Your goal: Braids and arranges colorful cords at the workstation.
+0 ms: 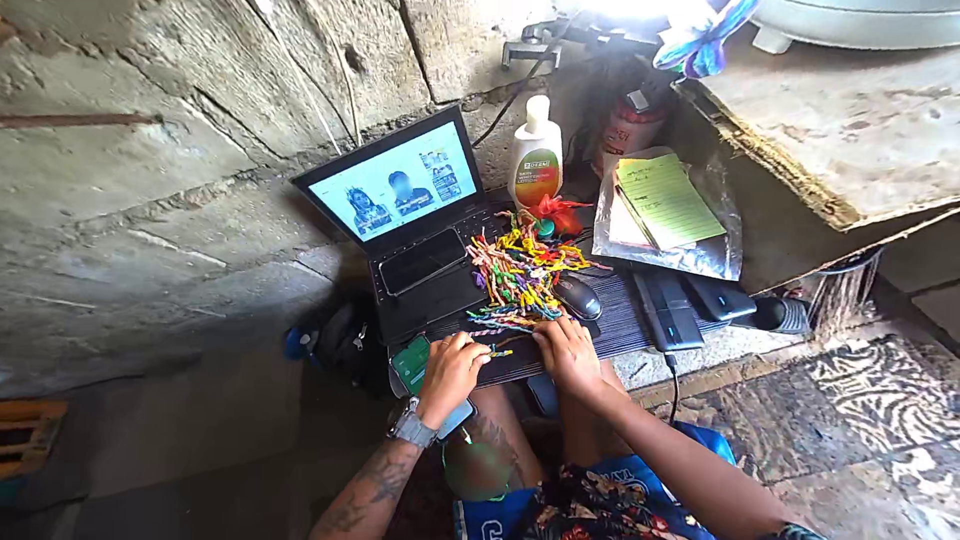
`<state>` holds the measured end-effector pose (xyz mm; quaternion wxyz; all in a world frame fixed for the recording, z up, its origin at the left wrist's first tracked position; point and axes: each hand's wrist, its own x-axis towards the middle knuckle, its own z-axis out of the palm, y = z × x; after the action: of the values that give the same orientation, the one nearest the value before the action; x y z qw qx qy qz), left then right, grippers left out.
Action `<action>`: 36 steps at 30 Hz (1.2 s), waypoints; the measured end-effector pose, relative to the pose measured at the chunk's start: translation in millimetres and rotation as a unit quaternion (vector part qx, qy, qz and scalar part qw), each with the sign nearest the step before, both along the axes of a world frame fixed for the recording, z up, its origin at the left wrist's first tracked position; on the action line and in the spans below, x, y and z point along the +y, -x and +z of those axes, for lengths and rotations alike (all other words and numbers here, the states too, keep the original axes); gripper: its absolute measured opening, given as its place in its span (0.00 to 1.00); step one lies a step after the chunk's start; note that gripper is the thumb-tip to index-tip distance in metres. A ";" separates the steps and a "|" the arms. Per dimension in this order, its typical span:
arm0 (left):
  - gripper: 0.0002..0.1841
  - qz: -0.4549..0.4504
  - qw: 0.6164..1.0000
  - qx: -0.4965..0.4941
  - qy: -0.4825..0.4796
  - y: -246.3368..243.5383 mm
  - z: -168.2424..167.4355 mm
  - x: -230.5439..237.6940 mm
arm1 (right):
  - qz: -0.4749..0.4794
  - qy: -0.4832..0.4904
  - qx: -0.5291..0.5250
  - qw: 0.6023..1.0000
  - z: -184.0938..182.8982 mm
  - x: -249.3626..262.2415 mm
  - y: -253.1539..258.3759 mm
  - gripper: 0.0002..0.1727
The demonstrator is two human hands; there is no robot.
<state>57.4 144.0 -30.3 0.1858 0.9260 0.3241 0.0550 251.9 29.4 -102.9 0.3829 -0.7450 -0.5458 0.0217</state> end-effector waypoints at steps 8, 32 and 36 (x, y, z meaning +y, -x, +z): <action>0.14 0.014 0.999 -0.042 -0.006 -53.3 31.6 50.1 | 0.041 -0.067 0.218 0.973 0.6 -9.0 -10.9 0.14; 0.10 -0.071 0.990 -0.092 -0.074 -111.8 85.1 123.5 | 0.067 -0.138 0.265 0.952 -7.8 -11.3 -11.3 0.12; 0.12 0.018 0.972 -0.225 0.059 -95.9 96.7 90.6 | 0.088 -0.180 0.308 0.930 -2.3 -11.3 -12.9 0.14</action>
<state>153.4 234.6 66.5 0.3076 0.8712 0.2931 0.2459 264.7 18.1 -105.2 0.6564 -0.5695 -0.4592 0.1845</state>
